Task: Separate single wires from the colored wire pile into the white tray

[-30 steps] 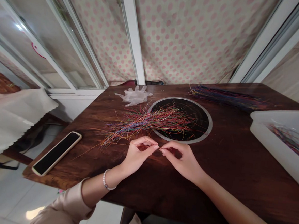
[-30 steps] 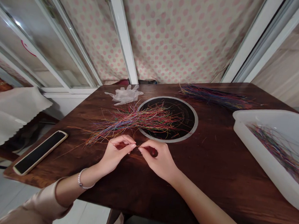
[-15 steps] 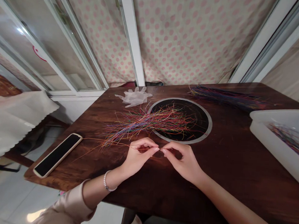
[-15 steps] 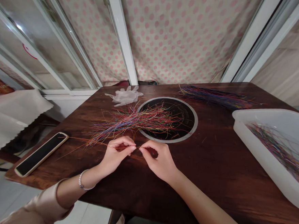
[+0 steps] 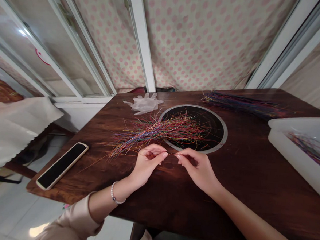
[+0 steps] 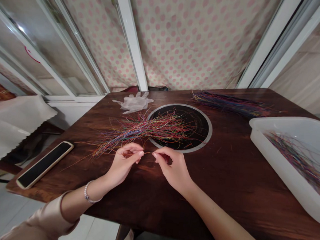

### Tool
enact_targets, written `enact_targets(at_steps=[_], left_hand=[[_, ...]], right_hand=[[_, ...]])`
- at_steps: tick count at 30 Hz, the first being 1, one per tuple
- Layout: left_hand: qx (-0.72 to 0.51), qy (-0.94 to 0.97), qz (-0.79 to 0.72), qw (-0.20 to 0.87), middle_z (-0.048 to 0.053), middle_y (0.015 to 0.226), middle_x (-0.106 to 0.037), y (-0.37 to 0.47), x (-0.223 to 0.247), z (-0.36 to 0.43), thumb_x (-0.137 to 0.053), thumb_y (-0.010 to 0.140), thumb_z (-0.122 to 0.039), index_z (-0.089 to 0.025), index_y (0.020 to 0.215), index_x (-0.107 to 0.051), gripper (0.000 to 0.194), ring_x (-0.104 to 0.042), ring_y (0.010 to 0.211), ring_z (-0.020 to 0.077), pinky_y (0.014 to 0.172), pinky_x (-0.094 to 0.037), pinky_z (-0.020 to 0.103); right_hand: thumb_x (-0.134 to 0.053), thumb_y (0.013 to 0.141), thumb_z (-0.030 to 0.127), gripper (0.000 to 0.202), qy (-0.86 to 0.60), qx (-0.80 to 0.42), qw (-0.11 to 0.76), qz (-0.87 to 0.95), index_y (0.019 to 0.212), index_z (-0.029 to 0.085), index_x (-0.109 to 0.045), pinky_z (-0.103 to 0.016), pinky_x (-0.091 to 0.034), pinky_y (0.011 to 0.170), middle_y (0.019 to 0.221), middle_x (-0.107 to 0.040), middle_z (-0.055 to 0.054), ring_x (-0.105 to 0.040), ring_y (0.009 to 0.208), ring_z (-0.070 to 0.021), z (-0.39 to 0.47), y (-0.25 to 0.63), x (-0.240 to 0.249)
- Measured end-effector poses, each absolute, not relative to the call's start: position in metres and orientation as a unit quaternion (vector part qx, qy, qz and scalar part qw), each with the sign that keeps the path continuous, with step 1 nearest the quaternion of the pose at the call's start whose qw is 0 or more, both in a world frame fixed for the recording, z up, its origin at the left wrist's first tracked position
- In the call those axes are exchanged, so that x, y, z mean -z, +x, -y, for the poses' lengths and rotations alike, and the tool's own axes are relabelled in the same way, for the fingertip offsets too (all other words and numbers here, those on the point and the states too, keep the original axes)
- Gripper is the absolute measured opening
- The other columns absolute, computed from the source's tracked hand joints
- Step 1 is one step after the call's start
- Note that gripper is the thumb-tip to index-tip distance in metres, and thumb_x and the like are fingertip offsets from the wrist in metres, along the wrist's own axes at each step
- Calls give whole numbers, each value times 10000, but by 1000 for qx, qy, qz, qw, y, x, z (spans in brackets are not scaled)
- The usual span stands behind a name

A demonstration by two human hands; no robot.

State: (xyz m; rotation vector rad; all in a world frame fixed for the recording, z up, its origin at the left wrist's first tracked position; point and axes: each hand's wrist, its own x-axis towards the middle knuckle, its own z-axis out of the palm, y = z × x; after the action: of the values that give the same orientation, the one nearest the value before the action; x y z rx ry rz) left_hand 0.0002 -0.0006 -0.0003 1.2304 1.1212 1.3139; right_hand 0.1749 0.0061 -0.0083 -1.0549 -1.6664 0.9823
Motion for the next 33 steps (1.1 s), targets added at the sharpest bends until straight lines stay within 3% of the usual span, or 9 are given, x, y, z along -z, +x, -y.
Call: enact_targets(at_steps=[10, 26, 33], left_hand=[[-486, 537, -434, 536, 7, 691, -653, -2, 2, 2, -716, 755, -275, -177, 834, -743, 129, -527, 588, 66, 547, -431, 164], [-506, 524, -446, 520, 12, 679, -663, 0, 1, 3, -698, 778, -302, -161, 795, -738, 147, -560, 562, 65, 545, -476, 166], [-508, 520, -445, 524, 15, 692, -669, 0, 2, 3, -706, 769, -298, -160, 778, -736, 142, -563, 565, 66, 544, -481, 165]], right_hand=[[-534, 847, 265, 177, -415, -405, 450, 679, 785, 183, -677, -241, -424, 580, 658, -642, -13, -576, 620, -134, -7, 175, 7], [-447, 881, 334, 271, -375, -462, 435, 676, 828, 168, -654, -252, -468, 588, 669, -630, -22, -585, 603, -126, -8, 176, 5], [-499, 852, 273, 194, -410, -420, 417, 694, 831, 179, -668, -250, -432, 585, 677, -646, -18, -573, 625, -135, -6, 176, 4]])
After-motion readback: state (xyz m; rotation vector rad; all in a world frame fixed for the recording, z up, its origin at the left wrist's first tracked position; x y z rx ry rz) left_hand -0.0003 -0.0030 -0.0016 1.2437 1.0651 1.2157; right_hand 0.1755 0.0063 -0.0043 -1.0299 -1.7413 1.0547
